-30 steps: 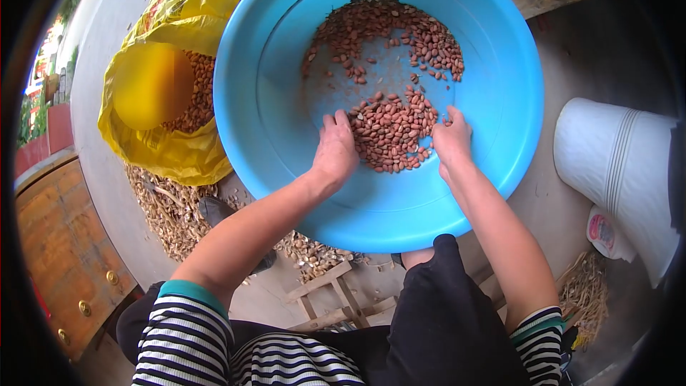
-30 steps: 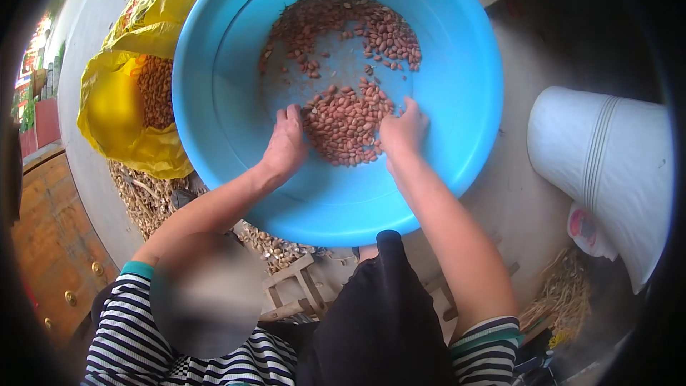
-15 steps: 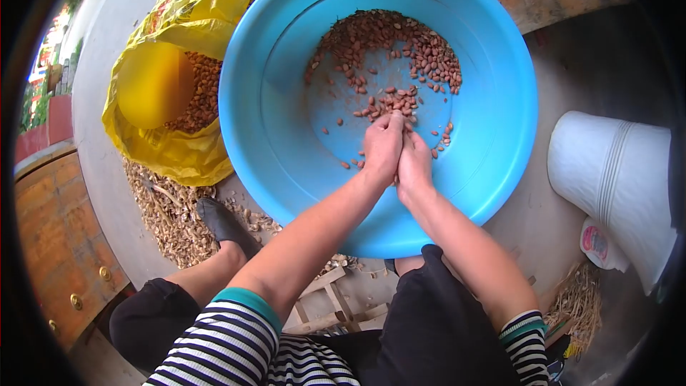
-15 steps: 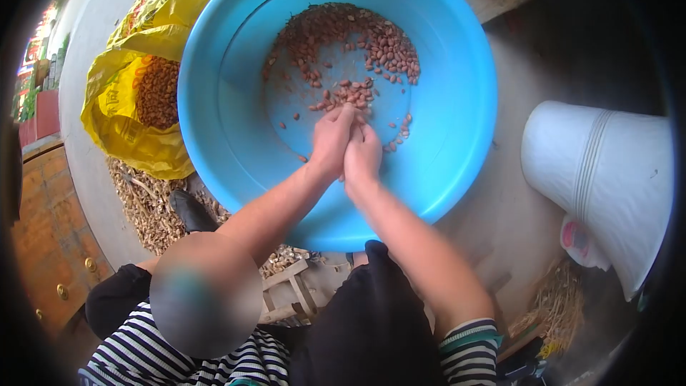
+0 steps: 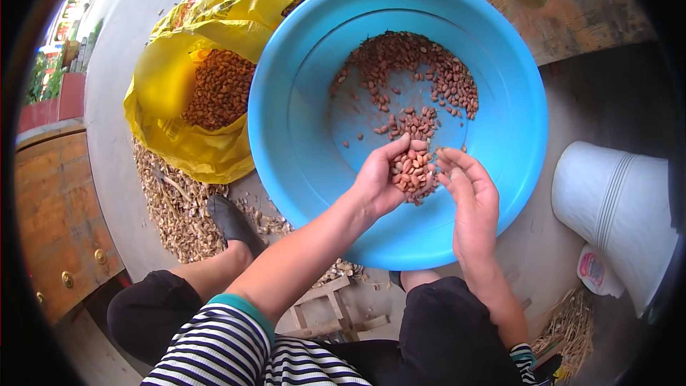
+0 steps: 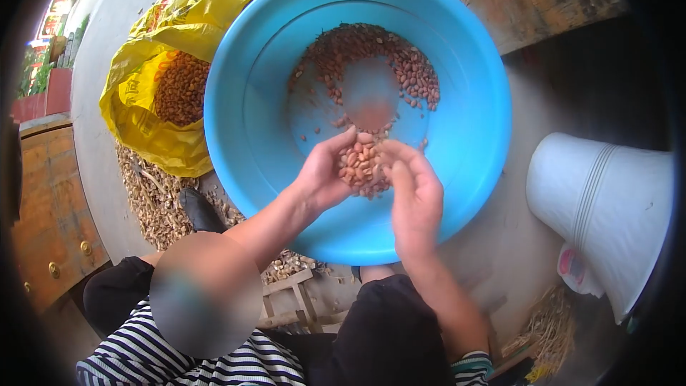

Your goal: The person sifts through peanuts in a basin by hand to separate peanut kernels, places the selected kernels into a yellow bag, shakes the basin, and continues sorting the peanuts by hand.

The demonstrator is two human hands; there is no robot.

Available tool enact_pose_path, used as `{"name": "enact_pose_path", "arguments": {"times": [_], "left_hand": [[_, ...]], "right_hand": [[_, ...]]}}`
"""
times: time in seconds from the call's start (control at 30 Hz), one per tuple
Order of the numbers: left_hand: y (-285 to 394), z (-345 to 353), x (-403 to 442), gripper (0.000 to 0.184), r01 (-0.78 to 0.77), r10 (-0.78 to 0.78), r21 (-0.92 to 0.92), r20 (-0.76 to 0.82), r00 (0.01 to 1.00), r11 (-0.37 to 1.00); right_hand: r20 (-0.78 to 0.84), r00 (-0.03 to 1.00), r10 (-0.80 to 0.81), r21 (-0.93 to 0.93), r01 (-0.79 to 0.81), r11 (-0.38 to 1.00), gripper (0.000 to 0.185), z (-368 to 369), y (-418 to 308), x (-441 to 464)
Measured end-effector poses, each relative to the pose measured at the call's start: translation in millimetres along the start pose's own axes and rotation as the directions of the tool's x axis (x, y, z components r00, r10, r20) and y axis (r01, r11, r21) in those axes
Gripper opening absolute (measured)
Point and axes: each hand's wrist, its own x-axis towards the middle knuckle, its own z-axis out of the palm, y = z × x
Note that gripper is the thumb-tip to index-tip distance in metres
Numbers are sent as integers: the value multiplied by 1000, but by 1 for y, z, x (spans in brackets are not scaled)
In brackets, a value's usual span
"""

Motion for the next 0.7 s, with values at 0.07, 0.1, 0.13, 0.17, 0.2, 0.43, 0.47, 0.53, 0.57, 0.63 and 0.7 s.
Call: {"name": "enact_pose_path", "arguments": {"times": [0.07, 0.1, 0.13, 0.17, 0.2, 0.43, 0.47, 0.53, 0.57, 0.63, 0.7], "left_hand": [[16, 3, -22, 30, 9, -7, -78, 24, 1000, 997], [25, 3, -33, 24, -25, 29, -76, 47, 998, 997], [35, 3, -45, 24, -56, 59, -77, 34, 998, 995], [47, 4, -56, 24, -96, 102, -102, 54, 993, 990], [59, 8, -67, 23, -129, 139, -126, 78, 987, 984], [199, -27, -125, 23, -534, 565, -323, 2, 825, 781], [217, -21, -128, 30, -703, 674, -187, -202, 711, 686], [257, -40, -124, 35, -750, 773, 211, -292, 563, 626], [259, -40, -126, 35, -707, 794, 369, -359, 490, 603], [258, -50, -124, 36, -635, 874, 622, -185, 450, 459], [198, -9, -123, 33, -517, 901, 823, 13, 433, 236]], "right_hand": [[-77, 992, 97, 40, -95, 995, 26, -7, 11, -1], [-60, 989, 133, 84, -127, 988, 26, -9, 15, -2], [-29, 990, 137, 93, -133, 987, 26, -9, 17, -4], [-22, 975, 219, 143, -214, 966, 27, -9, 20, -4], [-18, 954, 299, 187, -291, 938, 28, -11, 22, -5], [59, 914, 402, 267, -403, 875, 29, -15, 32, -4], [71, 901, 428, 283, -430, 858, 29, -17, 34, -5], [74, 898, 435, 312, -435, 845, 30, -17, 38, -3], [70, 897, 436, 340, -433, 835, 32, -20, 40, -3], [3, 891, 453, 324, -429, 843, 36, -29, 48, 1], [-51, 879, 474, 307, -438, 845, 40, -33, 56, 6]]}}
